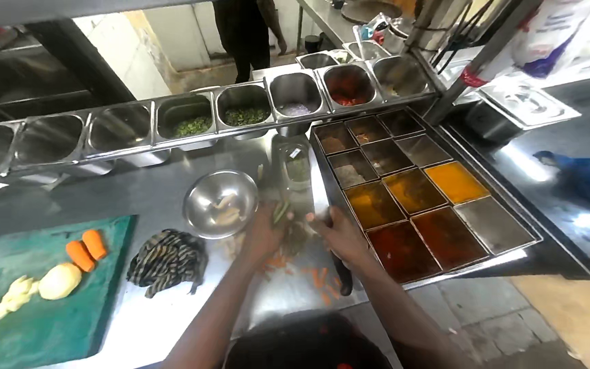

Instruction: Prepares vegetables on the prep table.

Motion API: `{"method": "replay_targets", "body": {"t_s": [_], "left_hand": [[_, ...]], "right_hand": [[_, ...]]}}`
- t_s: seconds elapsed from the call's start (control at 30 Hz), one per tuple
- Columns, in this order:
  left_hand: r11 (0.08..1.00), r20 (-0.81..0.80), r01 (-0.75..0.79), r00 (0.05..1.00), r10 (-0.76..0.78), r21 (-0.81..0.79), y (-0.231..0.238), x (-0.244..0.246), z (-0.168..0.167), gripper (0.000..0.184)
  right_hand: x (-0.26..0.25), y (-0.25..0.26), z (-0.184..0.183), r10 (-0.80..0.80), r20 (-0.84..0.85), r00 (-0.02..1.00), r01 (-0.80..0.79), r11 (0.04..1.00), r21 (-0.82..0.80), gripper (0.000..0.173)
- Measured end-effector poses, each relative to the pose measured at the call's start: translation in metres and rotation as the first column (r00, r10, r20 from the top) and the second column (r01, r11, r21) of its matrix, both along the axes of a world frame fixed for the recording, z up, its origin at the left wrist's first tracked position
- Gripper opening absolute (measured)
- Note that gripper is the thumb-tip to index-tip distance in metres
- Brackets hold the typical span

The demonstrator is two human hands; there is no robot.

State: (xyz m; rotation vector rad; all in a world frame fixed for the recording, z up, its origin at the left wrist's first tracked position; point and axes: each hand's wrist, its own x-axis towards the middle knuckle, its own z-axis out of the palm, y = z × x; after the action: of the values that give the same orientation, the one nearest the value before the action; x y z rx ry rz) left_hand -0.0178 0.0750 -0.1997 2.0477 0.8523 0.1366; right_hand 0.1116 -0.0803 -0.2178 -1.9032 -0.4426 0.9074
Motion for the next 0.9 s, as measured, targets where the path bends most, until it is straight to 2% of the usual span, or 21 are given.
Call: {"method": "replay_targets", "body": {"t_s": [0.17, 0.27, 0.33, 0.4, 0.43, 0.47, 0.5, 0.53, 0.57, 0.6, 0.63, 0.67, 0.7, 0.73, 0.77, 0.83, 0.9], "left_hand": [[0.996, 0.142, 0.085, 0.986, -0.087, 0.023, -0.016, -0.022, 0.007, 0.029], [0.995, 0.214, 0.090, 0.972, -0.098, 0.049, -0.018, -0.027, 0.007, 0.022], [0.955, 0.264, 0.124, 0.944, -0.197, 0.268, -0.019, -0.032, -0.002, 0.018], [0.810, 0.289, 0.081, 0.910, -0.298, 0.581, -0.017, -0.035, -0.014, 0.014], [0.729, 0.297, 0.032, 0.900, -0.319, 0.684, -0.016, -0.036, -0.018, 0.015], [0.690, 0.317, -0.021, 0.898, -0.304, 0.724, -0.015, -0.038, -0.022, 0.016], [0.715, 0.362, -0.088, 0.901, -0.239, 0.693, -0.015, -0.039, -0.025, 0.018], [0.806, 0.428, -0.173, 0.897, -0.108, 0.566, -0.016, -0.039, -0.025, 0.018], [0.913, 0.482, -0.281, 0.869, 0.112, 0.294, -0.018, -0.038, -0.020, 0.018], [0.920, 0.476, -0.378, 0.794, 0.378, -0.101, -0.018, -0.035, -0.012, 0.019], [0.795, 0.418, -0.382, 0.697, 0.583, -0.471, -0.014, -0.030, -0.002, 0.019], [0.614, 0.325, -0.322, 0.625, 0.710, -0.720, -0.012, -0.028, 0.005, 0.019], [0.459, 0.245, -0.241, 0.593, 0.767, -0.855, -0.011, -0.028, 0.007, 0.020], [0.360, 0.197, -0.175, 0.586, 0.786, -0.916, -0.011, -0.029, 0.007, 0.022], [0.311, 0.173, -0.137, 0.594, 0.785, -0.941, -0.011, -0.030, 0.007, 0.022], [0.282, 0.151, -0.116, 0.624, 0.767, -0.952, -0.014, -0.033, 0.010, 0.022], [0.298, 0.151, -0.120, 0.653, 0.742, -0.947, -0.015, -0.034, 0.015, 0.022]], "right_hand": [[-0.007, 0.012, 0.012, 0.167, -0.106, 0.980, -0.152, 0.978, 0.140, 0.042], [-0.011, 0.014, 0.013, 0.232, -0.058, 0.971, -0.220, 0.961, 0.165, 0.046], [-0.013, 0.012, 0.014, 0.249, -0.007, 0.968, -0.247, 0.963, 0.110, 0.052], [-0.016, 0.012, 0.014, 0.264, 0.004, 0.965, -0.264, 0.963, 0.063, 0.053], [-0.018, 0.011, 0.012, 0.267, -0.007, 0.964, -0.266, 0.962, 0.058, 0.053], [-0.020, 0.011, 0.008, 0.265, -0.024, 0.964, -0.263, 0.962, 0.072, 0.053], [-0.022, 0.010, 0.004, 0.262, -0.038, 0.964, -0.257, 0.962, 0.097, 0.052], [-0.025, 0.008, 0.001, 0.264, -0.043, 0.963, -0.258, 0.959, 0.117, 0.051], [-0.028, 0.006, -0.001, 0.271, -0.026, 0.962, -0.266, 0.956, 0.124, 0.051], [-0.029, 0.004, -0.001, 0.283, 0.025, 0.959, -0.284, 0.951, 0.119, 0.050], [-0.030, 0.003, 0.000, 0.309, 0.107, 0.945, -0.319, 0.943, 0.098, 0.051], [-0.031, 0.002, 0.003, 0.342, 0.197, 0.919, -0.359, 0.931, 0.060, 0.056], [-0.033, 0.001, 0.004, 0.365, 0.278, 0.889, -0.386, 0.922, 0.023, 0.067], [-0.036, 0.001, 0.004, 0.363, 0.357, 0.861, -0.389, 0.921, 0.000, 0.077], [-0.039, 0.002, 0.004, 0.345, 0.427, 0.836, -0.380, 0.925, -0.005, 0.083], [-0.043, 0.004, 0.000, 0.266, 0.579, 0.771, -0.357, 0.933, 0.047, 0.087], [-0.043, 0.006, -0.003, 0.201, 0.682, 0.703, -0.364, 0.926, 0.102, 0.086]]}}
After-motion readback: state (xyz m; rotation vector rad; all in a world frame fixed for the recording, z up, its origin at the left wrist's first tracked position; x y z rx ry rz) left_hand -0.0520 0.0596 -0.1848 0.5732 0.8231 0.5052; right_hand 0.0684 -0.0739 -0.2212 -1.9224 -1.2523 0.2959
